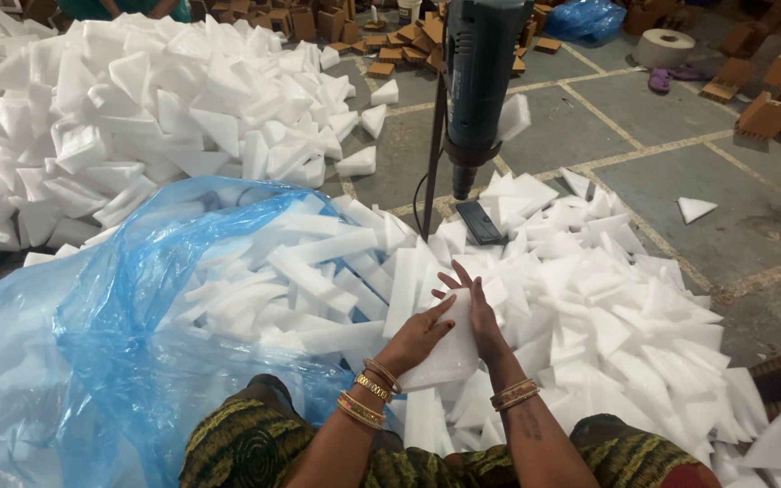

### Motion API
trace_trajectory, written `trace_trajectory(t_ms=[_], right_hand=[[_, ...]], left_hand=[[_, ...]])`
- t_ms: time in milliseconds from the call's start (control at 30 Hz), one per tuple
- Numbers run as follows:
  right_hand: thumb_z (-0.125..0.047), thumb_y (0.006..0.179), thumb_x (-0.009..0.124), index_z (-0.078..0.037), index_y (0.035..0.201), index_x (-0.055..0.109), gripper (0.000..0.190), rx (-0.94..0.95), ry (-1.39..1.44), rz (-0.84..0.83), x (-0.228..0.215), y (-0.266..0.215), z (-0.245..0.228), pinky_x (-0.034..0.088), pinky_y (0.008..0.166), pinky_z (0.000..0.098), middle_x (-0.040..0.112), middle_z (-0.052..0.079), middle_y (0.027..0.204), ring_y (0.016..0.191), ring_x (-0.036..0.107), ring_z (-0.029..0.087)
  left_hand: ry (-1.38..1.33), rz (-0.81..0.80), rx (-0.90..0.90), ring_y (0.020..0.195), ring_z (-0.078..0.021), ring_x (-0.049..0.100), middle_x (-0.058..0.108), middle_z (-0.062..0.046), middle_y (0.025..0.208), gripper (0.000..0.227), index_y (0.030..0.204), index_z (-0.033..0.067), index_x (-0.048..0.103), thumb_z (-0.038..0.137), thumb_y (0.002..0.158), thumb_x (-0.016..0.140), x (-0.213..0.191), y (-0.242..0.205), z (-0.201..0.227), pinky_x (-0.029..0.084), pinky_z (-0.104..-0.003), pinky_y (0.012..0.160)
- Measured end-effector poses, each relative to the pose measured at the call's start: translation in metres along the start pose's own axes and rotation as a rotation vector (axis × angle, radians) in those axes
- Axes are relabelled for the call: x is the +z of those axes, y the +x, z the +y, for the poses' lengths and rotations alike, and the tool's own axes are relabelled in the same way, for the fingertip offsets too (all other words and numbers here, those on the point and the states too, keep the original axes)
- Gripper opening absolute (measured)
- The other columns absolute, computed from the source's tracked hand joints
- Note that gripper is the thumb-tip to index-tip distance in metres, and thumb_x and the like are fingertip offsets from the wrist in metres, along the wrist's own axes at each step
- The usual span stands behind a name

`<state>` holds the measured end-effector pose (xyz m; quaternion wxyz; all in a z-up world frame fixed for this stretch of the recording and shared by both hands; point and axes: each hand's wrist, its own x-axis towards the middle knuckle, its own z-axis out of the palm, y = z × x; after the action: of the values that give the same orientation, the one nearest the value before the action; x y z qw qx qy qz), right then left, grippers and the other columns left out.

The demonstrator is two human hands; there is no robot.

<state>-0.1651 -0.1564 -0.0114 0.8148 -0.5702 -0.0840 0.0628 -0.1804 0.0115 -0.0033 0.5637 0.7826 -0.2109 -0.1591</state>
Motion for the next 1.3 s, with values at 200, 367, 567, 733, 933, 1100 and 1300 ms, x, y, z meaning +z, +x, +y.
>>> trace_trajectory(t_ms=[200, 367, 567, 733, 933, 1100, 1300], right_hand=[[-0.073, 0.093, 0.025, -0.020, 0.163, 0.018, 0.088, -0.019, 0.084, 0.007, -0.012, 0.011, 0.007, 0.046, 0.111, 0.0476, 0.034, 0.015, 0.163, 0.141, 0.044, 0.033], [-0.066, 0.100, 0.039, -0.007, 0.164, 0.019, 0.089, -0.067, 0.176, -0.081, -0.023, 0.010, 0.009, 0.040, 0.116, 0.0383, 0.038, 0.018, 0.162, 0.145, 0.041, 0.029], [-0.033, 0.096, 0.060, 0.003, 0.153, 0.041, 0.070, 0.180, -0.015, -0.175, -0.042, 0.004, 0.024, 0.049, 0.106, 0.0396, 0.058, 0.016, 0.144, 0.128, 0.058, 0.026], [-0.010, 0.082, 0.074, -0.003, 0.149, 0.048, 0.072, 0.226, -0.160, -0.150, -0.037, 0.004, 0.020, 0.050, 0.095, 0.0358, 0.062, 0.015, 0.141, 0.120, 0.060, 0.025], [0.003, 0.073, 0.080, -0.010, 0.140, 0.058, 0.072, -0.182, -0.590, -0.168, -0.022, 0.007, 0.015, 0.061, 0.098, 0.0351, 0.046, 0.004, 0.150, 0.139, 0.050, 0.023], [-0.007, 0.075, 0.079, -0.010, 0.143, 0.057, 0.071, -0.183, -0.361, -0.304, -0.019, 0.006, 0.017, 0.051, 0.105, 0.0403, 0.037, 0.003, 0.160, 0.140, 0.046, 0.026], [-0.029, 0.102, 0.052, -0.005, 0.149, 0.050, 0.053, 0.025, 0.035, 0.084, -0.021, 0.007, 0.016, 0.047, 0.106, 0.0390, 0.058, 0.014, 0.144, 0.130, 0.056, 0.024]], left_hand=[[-0.140, -0.036, -0.103, 0.090, -0.0166, 0.055, 0.070, -0.015, 0.111, 0.071, 0.160, 0.0191, 0.041, 0.018, 0.095, 0.068, -0.005, 0.001, -0.001, 0.049, -0.031, 0.084], [-0.365, 0.042, 0.096, 0.100, -0.0084, 0.060, 0.069, -0.006, 0.116, 0.070, 0.159, 0.0170, 0.040, 0.008, 0.095, 0.067, -0.018, 0.007, -0.011, 0.051, -0.026, 0.089], [-0.396, 0.183, 0.139, 0.098, -0.0078, 0.059, 0.068, -0.004, 0.117, 0.069, 0.159, 0.0176, 0.042, 0.005, 0.095, 0.066, -0.031, 0.006, -0.008, 0.052, -0.025, 0.089], [-0.357, 0.297, 0.026, 0.098, -0.0102, 0.061, 0.070, -0.008, 0.116, 0.061, 0.156, 0.0176, 0.047, 0.017, 0.097, 0.064, -0.034, 0.010, -0.018, 0.052, -0.027, 0.088], [-0.695, 0.427, -0.160, 0.100, -0.0181, 0.064, 0.067, -0.017, 0.117, 0.060, 0.157, 0.0103, 0.046, 0.039, 0.106, 0.053, -0.052, 0.023, -0.052, 0.052, -0.031, 0.090], [-0.838, 0.408, 0.023, 0.113, -0.0203, 0.065, 0.066, -0.017, 0.127, 0.074, 0.158, 0.0120, 0.024, 0.008, 0.096, 0.064, -0.055, 0.022, -0.064, 0.055, -0.035, 0.094], [-0.671, 0.269, 0.008, 0.099, -0.0207, 0.066, 0.067, -0.018, 0.114, 0.075, 0.161, 0.0141, 0.032, 0.000, 0.093, 0.061, -0.042, 0.014, -0.042, 0.058, -0.035, 0.085]])
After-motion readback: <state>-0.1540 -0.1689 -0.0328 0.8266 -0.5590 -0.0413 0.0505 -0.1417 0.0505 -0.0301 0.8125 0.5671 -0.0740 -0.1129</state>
